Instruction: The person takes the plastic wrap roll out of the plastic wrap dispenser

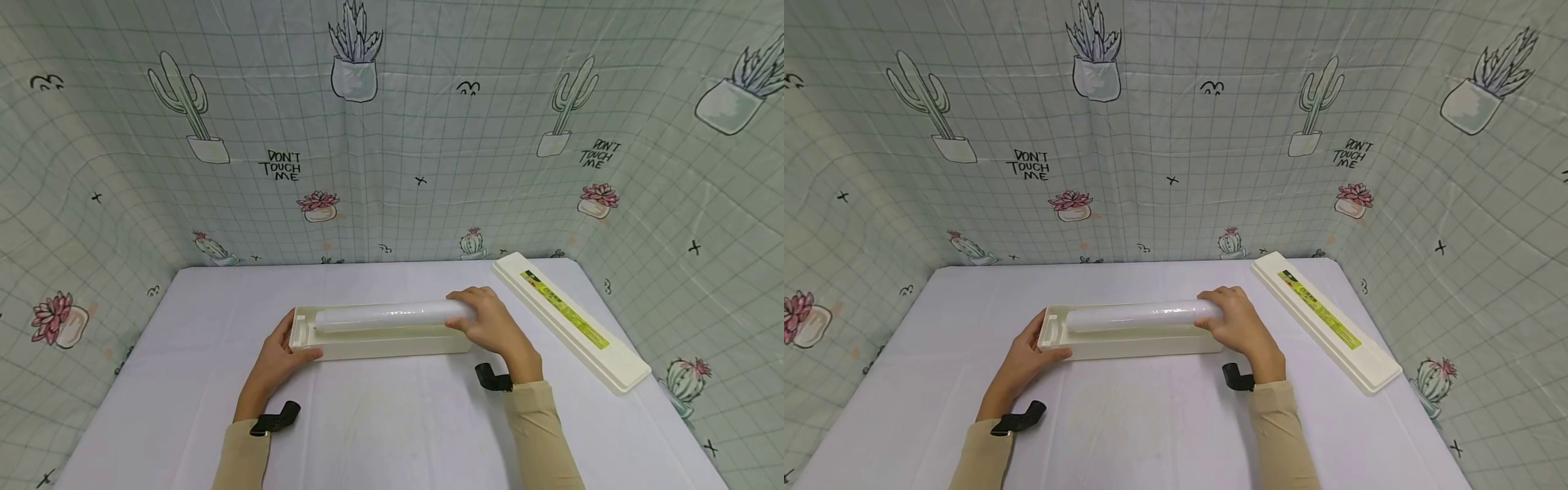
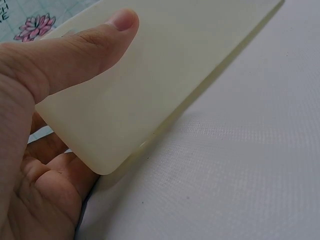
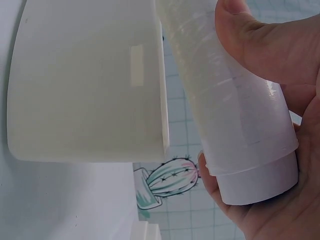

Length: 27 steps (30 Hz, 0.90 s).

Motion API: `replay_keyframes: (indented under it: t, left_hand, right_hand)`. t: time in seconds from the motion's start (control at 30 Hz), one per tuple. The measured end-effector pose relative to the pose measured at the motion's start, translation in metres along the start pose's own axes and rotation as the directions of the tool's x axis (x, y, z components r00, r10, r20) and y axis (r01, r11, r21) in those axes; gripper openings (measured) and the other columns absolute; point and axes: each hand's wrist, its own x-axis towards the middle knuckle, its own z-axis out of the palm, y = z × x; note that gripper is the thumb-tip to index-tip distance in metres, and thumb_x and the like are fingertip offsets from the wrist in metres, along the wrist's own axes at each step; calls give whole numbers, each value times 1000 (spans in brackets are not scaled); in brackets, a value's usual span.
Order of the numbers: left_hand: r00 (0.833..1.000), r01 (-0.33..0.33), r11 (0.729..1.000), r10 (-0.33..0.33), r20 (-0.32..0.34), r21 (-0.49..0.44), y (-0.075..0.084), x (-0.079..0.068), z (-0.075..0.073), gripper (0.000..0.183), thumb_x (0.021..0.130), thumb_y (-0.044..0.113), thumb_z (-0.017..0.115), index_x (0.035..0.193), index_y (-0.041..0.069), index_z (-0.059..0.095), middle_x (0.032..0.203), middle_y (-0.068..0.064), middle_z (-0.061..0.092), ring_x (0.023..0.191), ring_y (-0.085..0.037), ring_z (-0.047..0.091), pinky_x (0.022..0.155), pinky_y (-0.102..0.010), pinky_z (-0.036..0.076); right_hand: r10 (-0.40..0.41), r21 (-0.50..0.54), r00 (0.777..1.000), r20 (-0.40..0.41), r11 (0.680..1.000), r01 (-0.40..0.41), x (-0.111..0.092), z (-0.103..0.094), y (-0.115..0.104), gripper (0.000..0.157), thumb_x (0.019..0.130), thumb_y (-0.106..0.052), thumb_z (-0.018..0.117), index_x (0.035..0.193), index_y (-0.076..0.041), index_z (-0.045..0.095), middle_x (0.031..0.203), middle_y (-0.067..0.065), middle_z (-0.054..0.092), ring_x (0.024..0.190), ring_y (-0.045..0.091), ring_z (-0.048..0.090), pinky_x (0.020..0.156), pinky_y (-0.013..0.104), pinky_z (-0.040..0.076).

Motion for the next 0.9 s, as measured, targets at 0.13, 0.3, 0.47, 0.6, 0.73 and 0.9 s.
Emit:
replay_keyframes:
  t: [0.13,0.3,0.47,0.6,0.73,0.9]
  left_hand:
    - [1000,0,1000,0,-3,2,-1,0,0,111,85,15,86,167,15,12,170,-13,25,156,-31,27,97,-1,35]
    - [1000,-13,1000,13,0,8,-2,1,-1,111,85,16,86,167,14,11,169,-13,25,156,-32,27,103,-7,37]
    - [1000,-22,1000,22,5,22,-2,1,-2,111,85,17,86,167,14,11,169,-13,25,156,-32,27,101,-5,36]
    - [1000,-18,999,18,5,36,-2,2,-2,112,85,19,86,167,14,10,170,-13,23,157,-32,25,104,-7,35]
    - [1000,-13,1000,13,4,23,-4,2,-2,113,84,19,87,167,14,10,170,-12,23,157,-31,25,99,-3,35]
    - [1000,-20,1000,20,2,15,-6,2,-2,113,84,17,87,167,13,11,170,-13,24,156,-32,26,97,-1,36]
  right_hand:
    - [3,-2,1000,-4,1000,-3,0,0,0,43,86,-22,83,125,-7,72,121,12,71,118,35,56,98,55,49]
    - [2,-4,1000,-7,1000,-2,-1,1,3,42,86,-21,84,124,-8,73,120,12,71,118,35,56,98,56,49]
    - [0,-7,1000,-14,1000,0,-1,2,5,42,85,-21,85,123,-8,73,120,12,71,117,35,56,98,56,49]
    - [13,-6,1000,-8,1000,-13,-1,2,5,43,86,-23,84,124,-8,73,121,12,71,119,35,56,99,56,49]
    - [18,-3,1000,-5,1000,-18,-2,2,5,43,86,-23,84,125,-8,73,123,12,71,120,36,55,100,56,48]
    - [13,-2,1000,-14,1000,-13,-3,4,7,42,85,-22,85,123,-8,73,120,12,71,116,35,56,98,55,49]
